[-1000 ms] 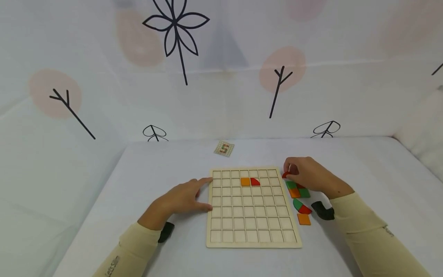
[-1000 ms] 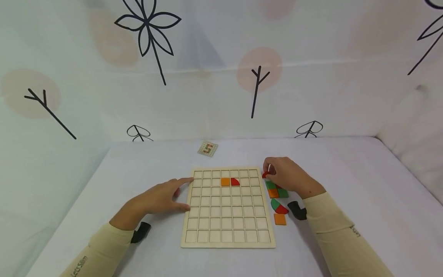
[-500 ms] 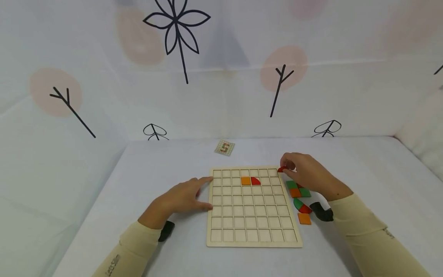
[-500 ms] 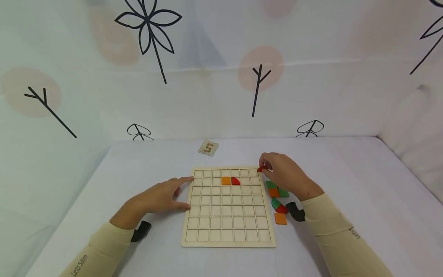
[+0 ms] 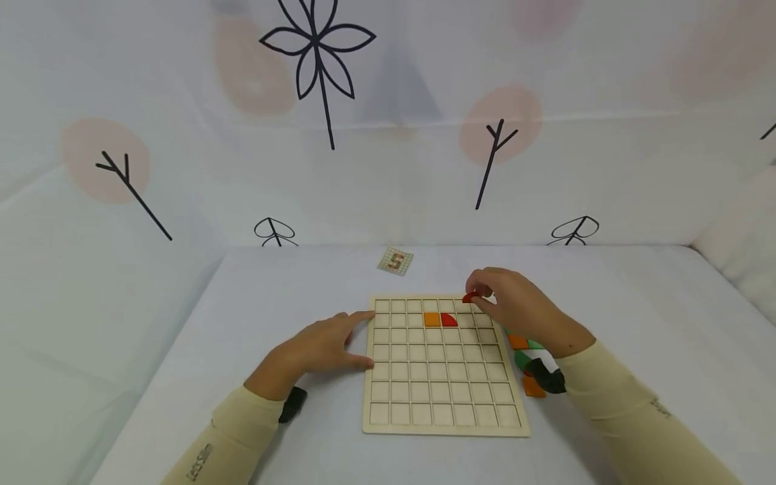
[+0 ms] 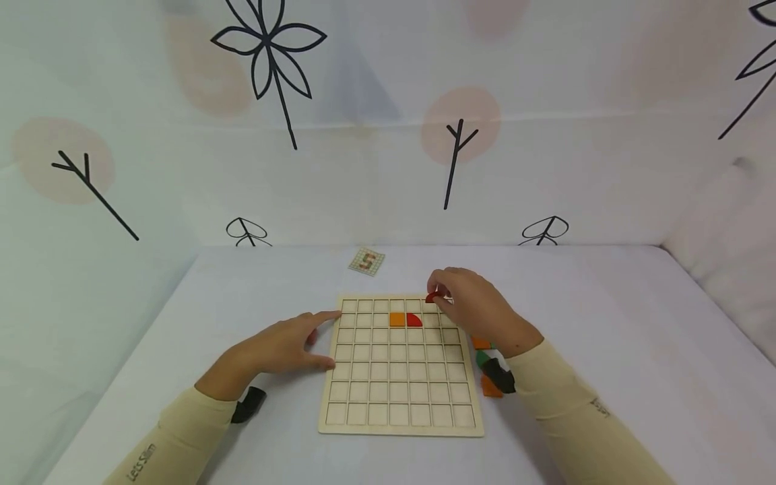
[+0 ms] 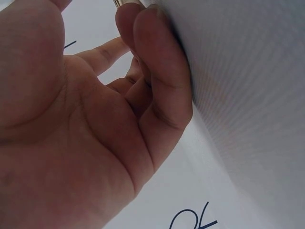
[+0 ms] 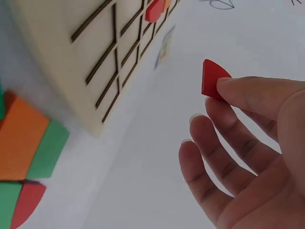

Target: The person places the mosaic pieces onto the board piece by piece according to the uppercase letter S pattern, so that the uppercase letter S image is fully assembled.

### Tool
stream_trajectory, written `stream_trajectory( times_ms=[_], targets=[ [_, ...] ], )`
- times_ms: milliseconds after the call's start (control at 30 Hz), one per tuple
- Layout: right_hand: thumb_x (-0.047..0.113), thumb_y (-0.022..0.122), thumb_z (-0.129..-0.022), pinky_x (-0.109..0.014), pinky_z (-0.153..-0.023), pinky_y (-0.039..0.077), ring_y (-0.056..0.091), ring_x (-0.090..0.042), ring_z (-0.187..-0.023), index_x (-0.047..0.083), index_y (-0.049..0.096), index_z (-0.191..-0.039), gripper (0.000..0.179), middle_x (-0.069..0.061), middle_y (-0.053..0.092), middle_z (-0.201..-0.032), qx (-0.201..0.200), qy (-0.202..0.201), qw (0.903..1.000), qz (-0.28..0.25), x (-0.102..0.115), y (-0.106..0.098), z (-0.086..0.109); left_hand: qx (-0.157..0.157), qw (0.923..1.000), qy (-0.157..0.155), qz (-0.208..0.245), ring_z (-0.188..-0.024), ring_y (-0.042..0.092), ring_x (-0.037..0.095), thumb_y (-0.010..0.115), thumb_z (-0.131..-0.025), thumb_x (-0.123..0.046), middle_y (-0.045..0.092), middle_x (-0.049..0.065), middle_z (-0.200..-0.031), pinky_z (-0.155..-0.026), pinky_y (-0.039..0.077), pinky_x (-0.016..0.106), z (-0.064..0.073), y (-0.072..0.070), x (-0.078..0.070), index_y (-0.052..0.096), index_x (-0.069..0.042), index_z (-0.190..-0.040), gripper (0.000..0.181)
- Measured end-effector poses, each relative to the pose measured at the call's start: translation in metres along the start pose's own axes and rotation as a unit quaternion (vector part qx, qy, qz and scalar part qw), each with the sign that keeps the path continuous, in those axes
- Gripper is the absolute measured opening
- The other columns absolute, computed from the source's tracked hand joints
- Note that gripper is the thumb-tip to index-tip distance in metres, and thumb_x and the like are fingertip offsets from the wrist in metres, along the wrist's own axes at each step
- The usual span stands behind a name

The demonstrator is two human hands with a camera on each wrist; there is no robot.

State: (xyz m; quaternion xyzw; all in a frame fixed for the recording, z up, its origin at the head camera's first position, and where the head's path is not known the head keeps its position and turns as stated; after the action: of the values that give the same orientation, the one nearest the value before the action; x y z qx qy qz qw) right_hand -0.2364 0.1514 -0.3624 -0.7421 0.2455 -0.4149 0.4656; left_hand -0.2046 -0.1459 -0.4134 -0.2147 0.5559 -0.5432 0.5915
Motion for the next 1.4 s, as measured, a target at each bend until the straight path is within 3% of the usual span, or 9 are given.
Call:
stream_trajectory(
  times_ms=[400,633,833,1100,1400],
  targets=[
    [0.003,0.073,-0.088,-0.036,-0.077,0.051,0.061,-0.019,-0.084,0.010,0.068,-0.096,0.011,0.001,0.067,-0.088,-0.025,-0.035,0.9991,-0.005,0.026,0.006,-0.020,-0.004,1.0000,0.005,0.001,-0.075,0.047,0.015,0.081,-0.079,-0.052,0.051,0.001,-0.089,-0.065,0.037,0.032,0.000,0.000,0.000,0.038,-0.030,-0.154,0.089],
    [0.003,0.073,-0.088,-0.034,-0.073,0.049,0.061,-0.022,-0.081,0.009,0.068,-0.096,0.011,-0.001,0.067,-0.086,-0.075,-0.020,0.9968,-0.022,0.035,0.010,-0.028,-0.003,1.0000,0.009,-0.004,-0.076,0.048,0.015,0.080,-0.079,-0.053,0.051,0.000,-0.090,-0.066,0.039,0.032,-0.002,0.002,0.004,0.036,-0.031,-0.155,0.091],
    [0.004,0.069,-0.091,-0.034,-0.073,0.048,0.061,-0.020,-0.084,0.009,0.067,-0.099,0.010,-0.002,0.068,-0.090,-0.085,-0.004,0.9946,-0.060,0.042,0.014,-0.035,-0.002,1.0000,0.007,0.002,-0.077,0.049,0.016,0.081,-0.079,-0.053,0.051,0.001,-0.091,-0.067,0.038,0.033,-0.003,0.002,0.004,0.036,-0.032,-0.154,0.090],
    [0.007,0.069,-0.093,-0.025,-0.052,0.043,0.053,-0.017,-0.063,0.010,0.067,-0.101,0.009,-0.002,0.068,-0.089,-0.060,0.023,0.9890,-0.133,0.045,0.025,-0.035,-0.002,1.0000,0.006,0.000,-0.076,0.048,0.015,0.081,-0.079,-0.052,0.051,0.001,-0.090,-0.066,0.038,0.032,-0.005,0.003,0.003,0.037,-0.032,-0.154,0.090],
    [0.010,0.069,-0.094,-0.027,-0.061,0.048,0.056,-0.015,-0.069,0.011,0.067,-0.098,0.005,-0.001,0.069,-0.092,-0.010,0.017,0.9883,-0.151,0.039,0.045,-0.039,-0.001,1.0000,0.005,-0.004,-0.076,0.048,0.014,0.080,-0.079,-0.052,0.051,0.001,-0.089,-0.066,0.038,0.032,-0.004,0.001,0.002,0.037,-0.031,-0.154,0.089]
  ],
)
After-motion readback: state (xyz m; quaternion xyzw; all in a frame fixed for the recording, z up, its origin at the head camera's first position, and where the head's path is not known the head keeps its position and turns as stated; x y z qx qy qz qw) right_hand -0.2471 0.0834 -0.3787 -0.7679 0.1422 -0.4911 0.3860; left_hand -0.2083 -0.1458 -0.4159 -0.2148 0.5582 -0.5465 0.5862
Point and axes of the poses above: each hand's wrist, its own z-axis away from the middle knuckle, its own y-axis out of the palm, x = y × z, the point moved 4 cm from there along -z, towards the middle knuckle
